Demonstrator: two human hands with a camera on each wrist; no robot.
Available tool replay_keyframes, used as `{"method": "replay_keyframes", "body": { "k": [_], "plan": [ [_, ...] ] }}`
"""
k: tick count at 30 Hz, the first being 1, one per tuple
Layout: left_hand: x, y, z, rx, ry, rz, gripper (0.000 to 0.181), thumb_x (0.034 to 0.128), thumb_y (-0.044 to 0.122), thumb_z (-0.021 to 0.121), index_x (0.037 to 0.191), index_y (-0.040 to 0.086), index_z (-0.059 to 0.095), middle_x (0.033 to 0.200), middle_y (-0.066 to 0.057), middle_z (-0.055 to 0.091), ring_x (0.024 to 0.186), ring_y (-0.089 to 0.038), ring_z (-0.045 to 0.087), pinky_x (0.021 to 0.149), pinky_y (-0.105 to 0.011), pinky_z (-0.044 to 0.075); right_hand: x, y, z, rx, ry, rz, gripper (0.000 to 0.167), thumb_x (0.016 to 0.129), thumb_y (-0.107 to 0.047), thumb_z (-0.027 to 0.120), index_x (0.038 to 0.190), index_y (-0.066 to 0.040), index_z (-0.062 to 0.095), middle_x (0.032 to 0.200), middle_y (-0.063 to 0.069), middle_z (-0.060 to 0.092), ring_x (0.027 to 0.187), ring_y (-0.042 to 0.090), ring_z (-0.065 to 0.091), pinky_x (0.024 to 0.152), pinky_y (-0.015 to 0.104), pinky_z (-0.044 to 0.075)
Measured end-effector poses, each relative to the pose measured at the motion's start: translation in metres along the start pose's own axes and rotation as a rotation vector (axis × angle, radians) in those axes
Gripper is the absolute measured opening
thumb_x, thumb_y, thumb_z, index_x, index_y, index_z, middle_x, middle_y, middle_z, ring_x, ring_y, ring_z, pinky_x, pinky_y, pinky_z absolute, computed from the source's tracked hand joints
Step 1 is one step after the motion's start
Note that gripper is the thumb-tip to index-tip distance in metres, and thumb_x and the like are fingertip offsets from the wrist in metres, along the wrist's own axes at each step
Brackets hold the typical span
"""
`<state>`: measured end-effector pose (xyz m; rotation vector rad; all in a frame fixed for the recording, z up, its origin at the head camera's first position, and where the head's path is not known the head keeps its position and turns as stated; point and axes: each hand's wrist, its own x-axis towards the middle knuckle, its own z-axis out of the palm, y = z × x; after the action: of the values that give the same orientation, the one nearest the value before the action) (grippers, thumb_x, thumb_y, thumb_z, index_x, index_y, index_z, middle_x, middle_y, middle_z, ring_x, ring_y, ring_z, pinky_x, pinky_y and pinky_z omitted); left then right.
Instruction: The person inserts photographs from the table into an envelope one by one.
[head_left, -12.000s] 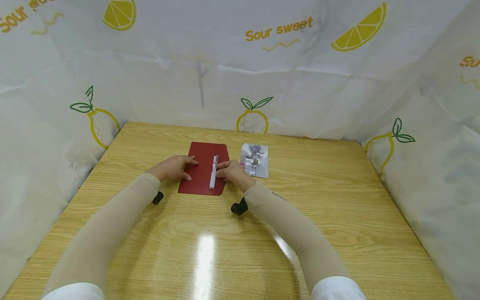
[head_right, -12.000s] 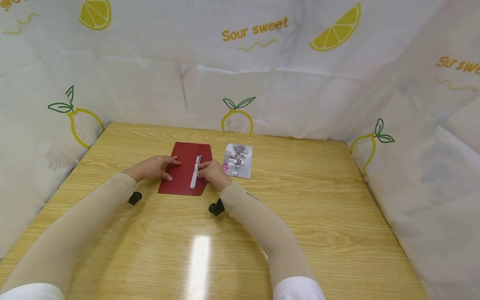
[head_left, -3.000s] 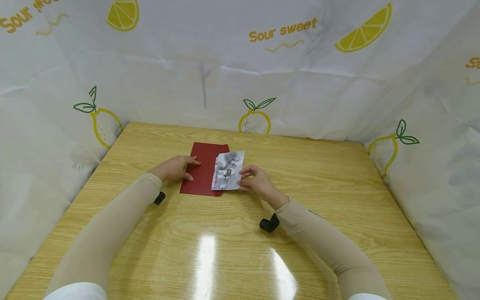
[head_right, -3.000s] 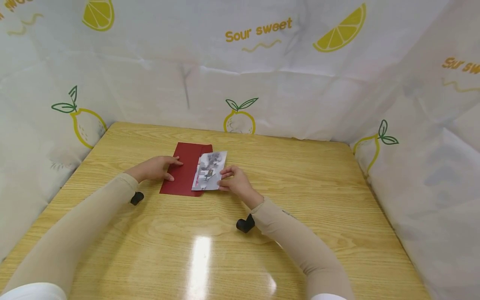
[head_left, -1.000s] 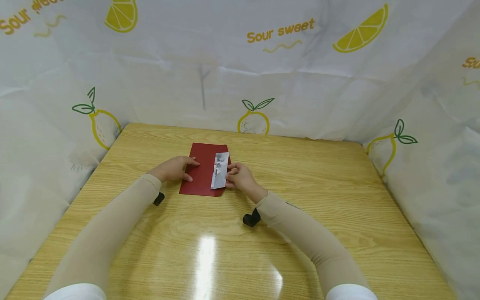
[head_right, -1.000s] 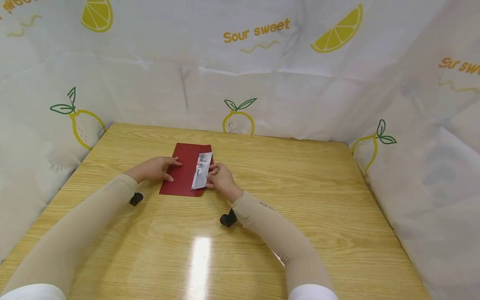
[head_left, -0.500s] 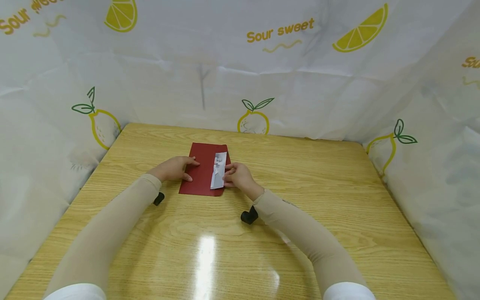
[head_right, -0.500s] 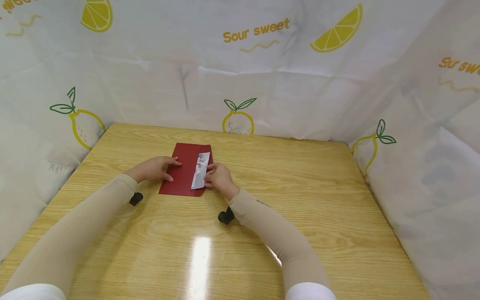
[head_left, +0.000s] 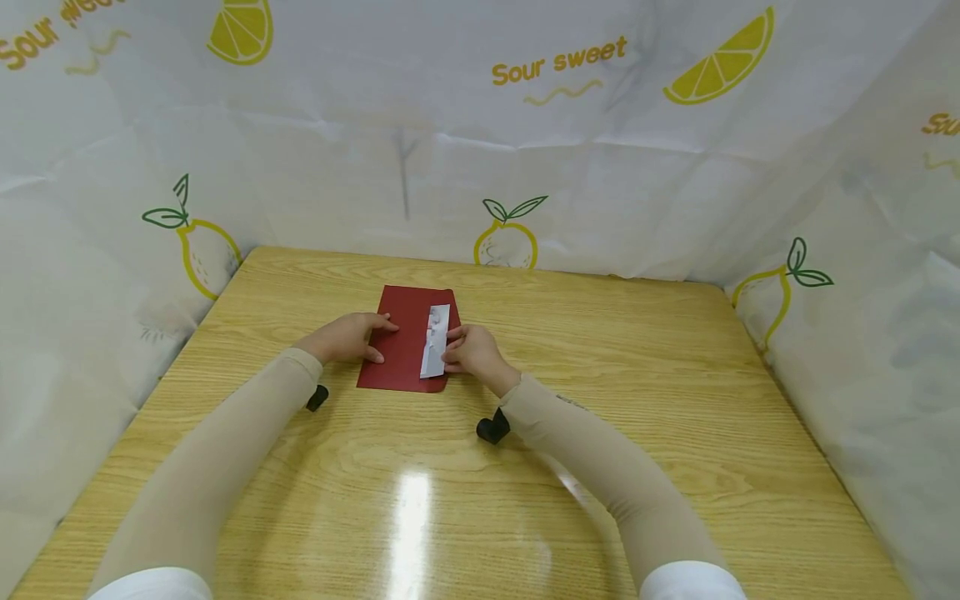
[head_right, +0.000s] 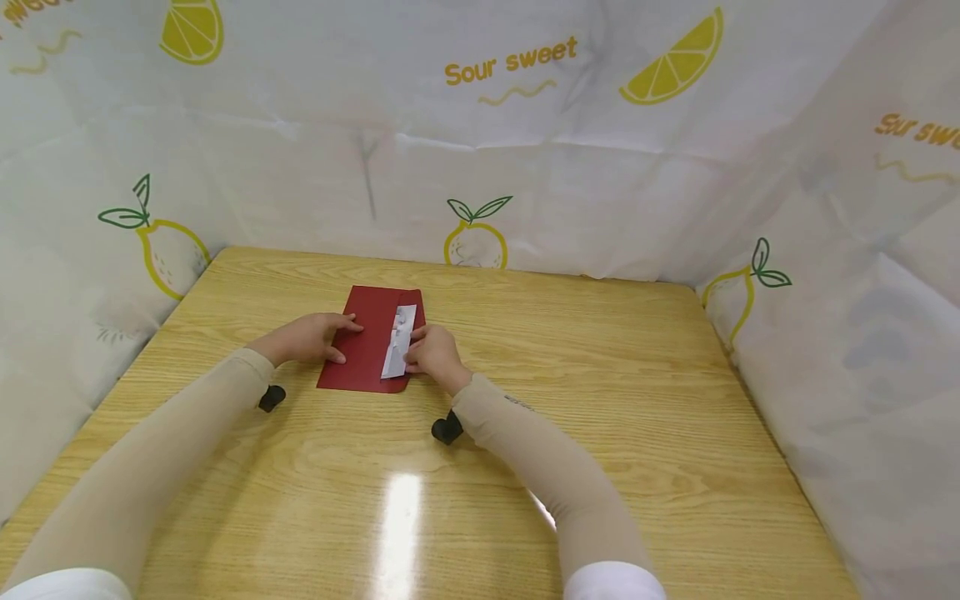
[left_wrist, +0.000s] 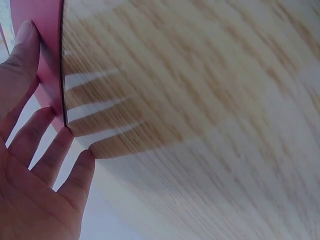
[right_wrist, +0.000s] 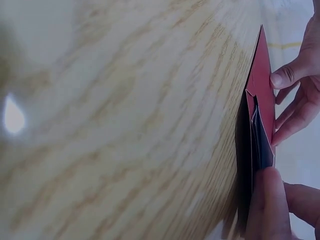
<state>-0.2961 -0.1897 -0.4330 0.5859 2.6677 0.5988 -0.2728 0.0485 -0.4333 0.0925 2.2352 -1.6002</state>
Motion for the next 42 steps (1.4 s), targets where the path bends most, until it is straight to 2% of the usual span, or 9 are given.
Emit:
{"method": "replay_keyframes", "body": {
  "k": [4,8,10,11,12,17,18,32,42],
  "plan": [
    [0.0,-0.001,-0.001,-0.007,-0.001,0.001,0.059,0.0843,0.013,0.075,0.139,0.006,0.053,0.154,-0.019,0.033,0.142,-0.038,0.031,0.115,-0.049,0.031,0.004,0.0,0.002,0.002,0.006,0.023,0.039,0.087,0.01,0.063,0.125,0.002,0.058,0.098,0.016,0.064,0.082,0.022,0.069,0.075,0.033,0.061],
    [0.0,-0.001,0.0,0.0,-0.003,0.005,0.059,0.0845,0.013,0.075,0.139,0.006,0.053,0.154,-0.02,0.034,0.142,-0.039,0.032,0.115,-0.05,0.031,0.01,0.001,0.004,0.006,0.01,0.035,0.037,0.085,0.011,0.066,0.12,0.002,0.059,0.091,0.014,0.063,0.075,0.02,0.068,0.069,0.031,0.061],
    [0.0,-0.001,-0.001,0.001,-0.004,0.006,0.059,0.0845,0.013,0.075,0.139,0.006,0.053,0.154,-0.02,0.033,0.141,-0.039,0.032,0.115,-0.05,0.031,0.01,0.0,0.006,-0.001,0.013,0.032,0.037,0.084,0.011,0.066,0.12,0.003,0.059,0.091,0.014,0.063,0.074,0.019,0.067,0.069,0.031,0.061],
    [0.0,-0.001,-0.001,0.001,-0.004,0.005,0.059,0.0845,0.013,0.075,0.139,0.006,0.053,0.154,-0.02,0.034,0.141,-0.039,0.032,0.115,-0.05,0.032,0.0,-0.008,0.007,-0.012,0.017,0.03,0.037,0.085,0.011,0.065,0.121,0.005,0.059,0.093,0.016,0.063,0.075,0.021,0.067,0.072,0.032,0.061],
    [0.0,0.0,-0.001,0.001,-0.004,0.004,0.059,0.0846,0.013,0.075,0.139,0.006,0.053,0.154,-0.02,0.033,0.141,-0.039,0.032,0.115,-0.049,0.032,-0.001,-0.009,0.008,-0.018,0.023,0.034,0.038,0.085,0.011,0.065,0.122,0.004,0.058,0.094,0.015,0.062,0.075,0.02,0.067,0.074,0.033,0.061],
    [0.0,0.0,-0.001,0.001,-0.003,0.003,0.059,0.0846,0.013,0.075,0.139,0.006,0.053,0.154,-0.019,0.033,0.142,-0.038,0.032,0.115,-0.049,0.032,-0.002,-0.008,0.011,-0.015,0.019,-0.002,0.038,0.085,0.01,0.065,0.123,0.006,0.057,0.087,0.011,0.059,0.069,0.016,0.063,0.07,0.031,0.061],
    [0.0,0.0,-0.001,0.002,-0.003,0.003,0.058,0.0847,0.013,0.075,0.139,0.006,0.053,0.154,-0.019,0.034,0.142,-0.038,0.032,0.115,-0.049,0.032,0.007,0.0,0.012,-0.006,0.016,-0.01,0.038,0.085,0.01,0.065,0.122,0.005,0.058,0.085,0.008,0.057,0.066,0.013,0.062,0.067,0.029,0.061],
    [0.0,0.001,-0.001,0.008,-0.005,0.001,0.058,0.0852,0.015,0.074,0.139,0.006,0.053,0.155,-0.019,0.033,0.142,-0.038,0.031,0.115,-0.049,0.031,0.008,-0.004,0.017,0.002,0.012,-0.015,0.038,0.085,0.012,0.065,0.121,0.006,0.058,0.084,0.009,0.056,0.067,0.015,0.062,0.067,0.03,0.061],
    [0.001,-0.001,0.0,0.029,-0.009,0.002,0.059,0.0856,0.015,0.074,0.14,0.007,0.052,0.154,-0.02,0.033,0.141,-0.039,0.032,0.115,-0.051,0.031,0.007,-0.004,0.019,-0.053,0.027,-0.04,0.037,0.085,0.011,0.065,0.121,0.006,0.059,0.083,0.008,0.057,0.069,0.018,0.064,0.063,0.03,0.061]
  ]
}}
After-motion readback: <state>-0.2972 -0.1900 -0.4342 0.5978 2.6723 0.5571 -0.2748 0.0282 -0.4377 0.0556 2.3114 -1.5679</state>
